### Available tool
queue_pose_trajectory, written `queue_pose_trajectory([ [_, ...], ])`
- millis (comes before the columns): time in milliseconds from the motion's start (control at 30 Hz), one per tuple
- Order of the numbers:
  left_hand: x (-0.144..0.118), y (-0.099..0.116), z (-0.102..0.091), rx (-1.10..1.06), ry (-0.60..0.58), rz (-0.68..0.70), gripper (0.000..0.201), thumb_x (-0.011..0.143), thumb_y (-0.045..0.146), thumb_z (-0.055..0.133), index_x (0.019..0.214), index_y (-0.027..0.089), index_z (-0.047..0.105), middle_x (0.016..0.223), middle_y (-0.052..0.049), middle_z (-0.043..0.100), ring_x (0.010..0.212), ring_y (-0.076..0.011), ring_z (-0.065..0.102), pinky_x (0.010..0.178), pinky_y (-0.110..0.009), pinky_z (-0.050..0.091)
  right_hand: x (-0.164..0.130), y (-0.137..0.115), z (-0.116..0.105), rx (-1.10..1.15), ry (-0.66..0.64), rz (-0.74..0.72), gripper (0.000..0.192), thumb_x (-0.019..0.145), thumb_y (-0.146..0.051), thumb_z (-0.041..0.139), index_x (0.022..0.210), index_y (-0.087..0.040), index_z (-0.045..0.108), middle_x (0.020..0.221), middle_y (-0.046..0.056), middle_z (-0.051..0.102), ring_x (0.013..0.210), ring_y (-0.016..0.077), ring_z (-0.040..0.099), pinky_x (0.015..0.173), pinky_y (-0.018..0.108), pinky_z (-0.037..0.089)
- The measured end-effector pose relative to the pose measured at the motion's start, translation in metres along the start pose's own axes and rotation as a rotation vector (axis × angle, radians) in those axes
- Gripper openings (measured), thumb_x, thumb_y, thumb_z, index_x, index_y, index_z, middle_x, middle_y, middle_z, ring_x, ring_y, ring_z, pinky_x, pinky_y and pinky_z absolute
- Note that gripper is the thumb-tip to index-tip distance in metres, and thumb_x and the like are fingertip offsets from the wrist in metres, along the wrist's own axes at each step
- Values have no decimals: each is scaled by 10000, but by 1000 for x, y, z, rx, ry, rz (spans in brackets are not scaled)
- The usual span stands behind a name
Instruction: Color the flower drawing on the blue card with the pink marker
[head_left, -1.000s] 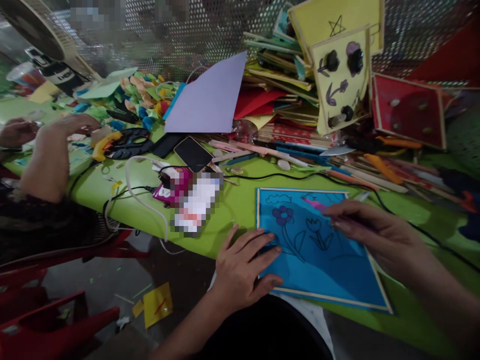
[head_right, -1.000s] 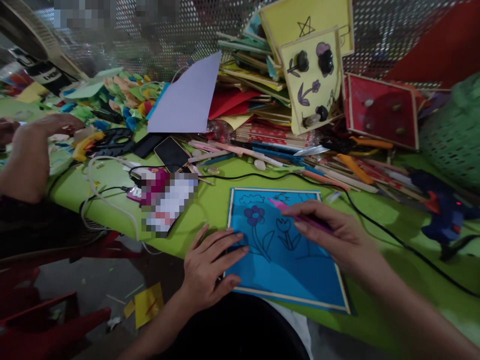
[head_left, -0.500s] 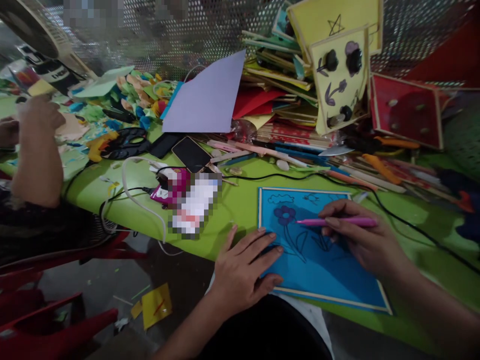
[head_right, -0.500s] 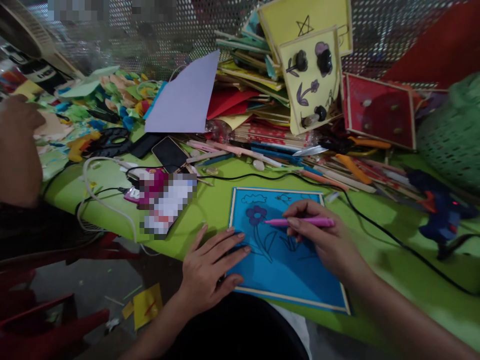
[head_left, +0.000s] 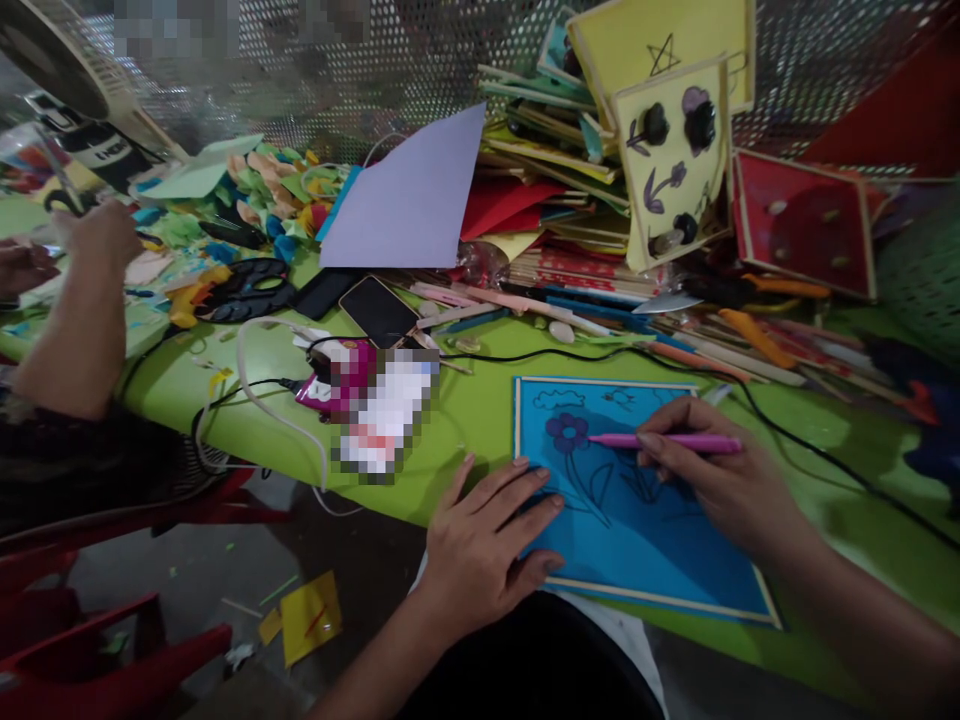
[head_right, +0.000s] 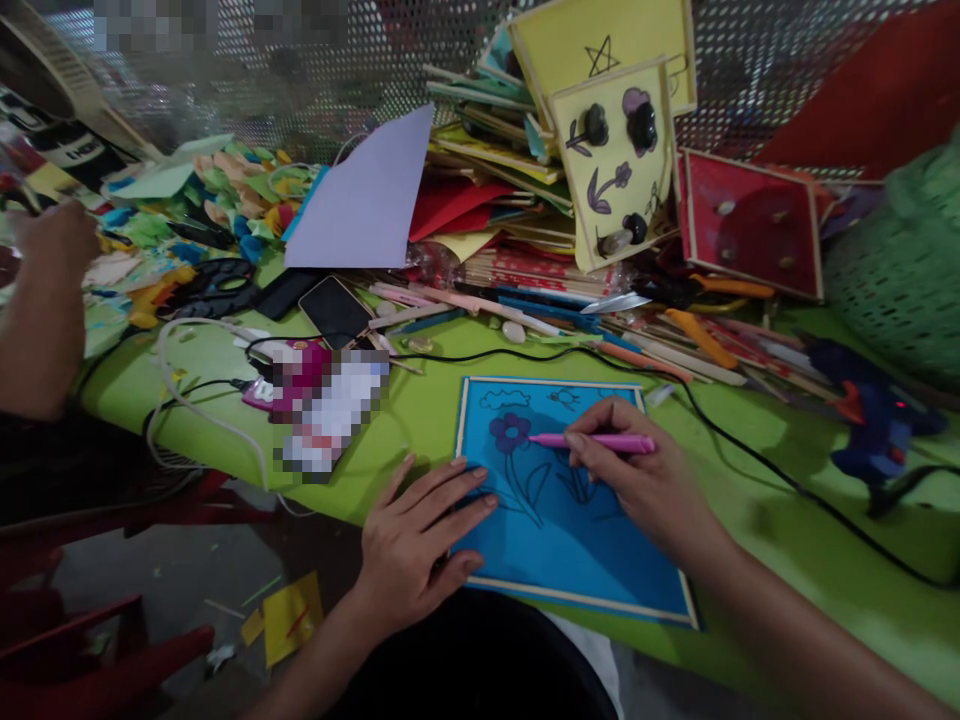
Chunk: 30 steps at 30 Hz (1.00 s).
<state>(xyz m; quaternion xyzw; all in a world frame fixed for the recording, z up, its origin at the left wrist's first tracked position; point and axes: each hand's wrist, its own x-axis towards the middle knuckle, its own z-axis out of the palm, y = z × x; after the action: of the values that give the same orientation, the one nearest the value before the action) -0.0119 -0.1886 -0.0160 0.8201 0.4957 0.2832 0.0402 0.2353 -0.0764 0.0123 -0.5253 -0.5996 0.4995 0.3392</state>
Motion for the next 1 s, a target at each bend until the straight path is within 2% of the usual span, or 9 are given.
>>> queue_pose_trajectory([
  [200,0,0,0,-13,-5,-4,412,1035,477,459,1284,261,706,1375,-27,693,1329,-213,598,1272,-433,180,0,-1,2,-22,-5,-12,310,801,-496,787,757,-225,643,642,-8,648,531,122,532,506,245,435],
  [367,0,-1,-3,-40,-59,-24,415,1025,480,476,1306,271,699,1391,-42,682,1338,-227,593,1266,-460,221,-1,-1,2,-28,-47,14,299,819,-498,773,774,-228,652,659,-5,649,555,131,542,518,250,445],
  [533,5,-2,-14,-105,-113,-51,346,1019,390,518,1277,260,709,1350,-55,707,1306,-215,619,1189,-443,386,-1,-1,2,-39,-10,8,314,804,-516,775,761,-231,650,650,0,644,553,138,538,520,261,450],
  [633,11,-6,-19,-116,-125,-50,303,1026,324,525,1249,243,713,1336,-50,715,1299,-203,627,1133,-425,459,-1,-1,1,-24,-32,22,312,805,-515,777,773,-233,649,650,-4,638,551,137,537,515,257,445],
  [767,17,-15,-19,-83,-131,-67,280,1028,311,535,1238,250,711,1357,-32,702,1301,-214,627,1138,-460,454,-2,1,1,-12,-76,38,302,813,-502,781,797,-229,654,676,2,662,575,139,550,531,254,448],
  [1000,17,-19,-12,-91,-95,-86,255,1027,326,544,1190,264,730,1320,-12,724,1268,-206,646,1118,-445,454,-3,4,1,-47,-101,51,323,807,-529,782,835,-234,656,713,13,693,602,155,561,548,266,447],
])
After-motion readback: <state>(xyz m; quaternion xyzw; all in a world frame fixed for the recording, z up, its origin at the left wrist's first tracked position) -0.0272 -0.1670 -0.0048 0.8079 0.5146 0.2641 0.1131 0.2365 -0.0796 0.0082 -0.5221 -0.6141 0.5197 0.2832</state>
